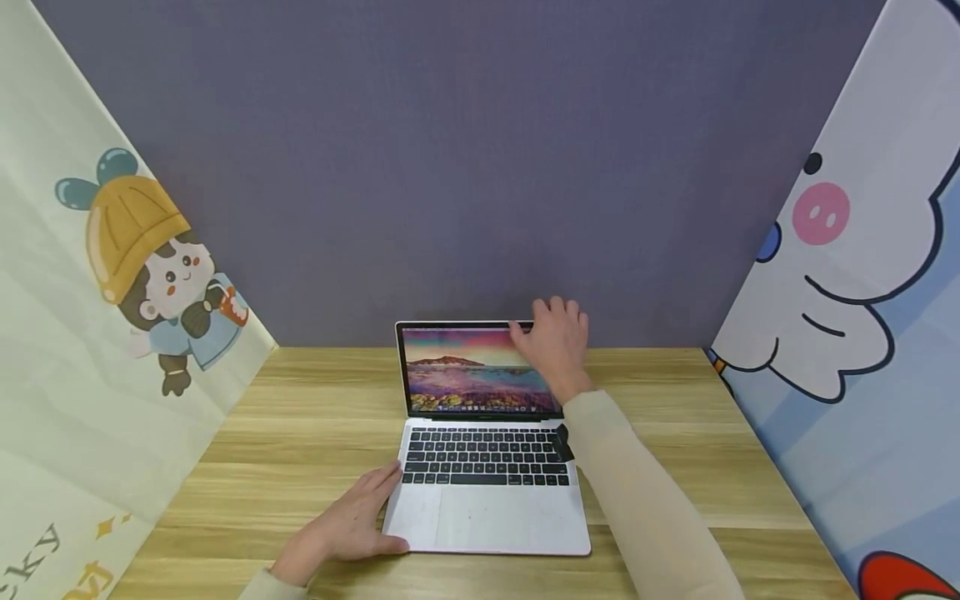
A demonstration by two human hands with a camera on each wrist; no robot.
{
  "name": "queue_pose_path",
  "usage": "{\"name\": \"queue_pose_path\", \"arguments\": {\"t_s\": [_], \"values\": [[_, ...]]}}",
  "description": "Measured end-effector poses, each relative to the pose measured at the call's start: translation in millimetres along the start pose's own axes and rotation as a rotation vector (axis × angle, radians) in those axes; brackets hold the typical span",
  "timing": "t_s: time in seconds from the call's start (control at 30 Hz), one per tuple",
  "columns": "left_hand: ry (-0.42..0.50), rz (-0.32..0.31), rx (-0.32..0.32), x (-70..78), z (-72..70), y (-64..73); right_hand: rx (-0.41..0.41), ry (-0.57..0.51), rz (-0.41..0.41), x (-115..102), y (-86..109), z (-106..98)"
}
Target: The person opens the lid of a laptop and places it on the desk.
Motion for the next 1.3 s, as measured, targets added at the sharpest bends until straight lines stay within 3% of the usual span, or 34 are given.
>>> {"name": "queue_pose_path", "arguments": {"t_s": [0.37,0.7,1.3], "values": [[-0.017,0.004,0.007,-0.1,0.1,0.4,-0.049,0.019,-0.005,1.2,-7.5,4.7],[-0.020,0.000,0.010,0.4,1.0,-0.4,-0.214,0.022,-0.006,8.4,-12.9,19.4],[-0.026,0.014,0.019,-0.4,1.0,0.5,-0.369,0.030,-0.008,9.3,-12.2,38.3]]}}
Point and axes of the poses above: each hand's wrist, its own y-axis away from the middle knuckle, its own z-axis out of the palm, x = y × z, the point moved 9 cm from there along -y, towards the middle knuckle, and after that the axes turned 12 degrees about -x, right-handed, at the moved point
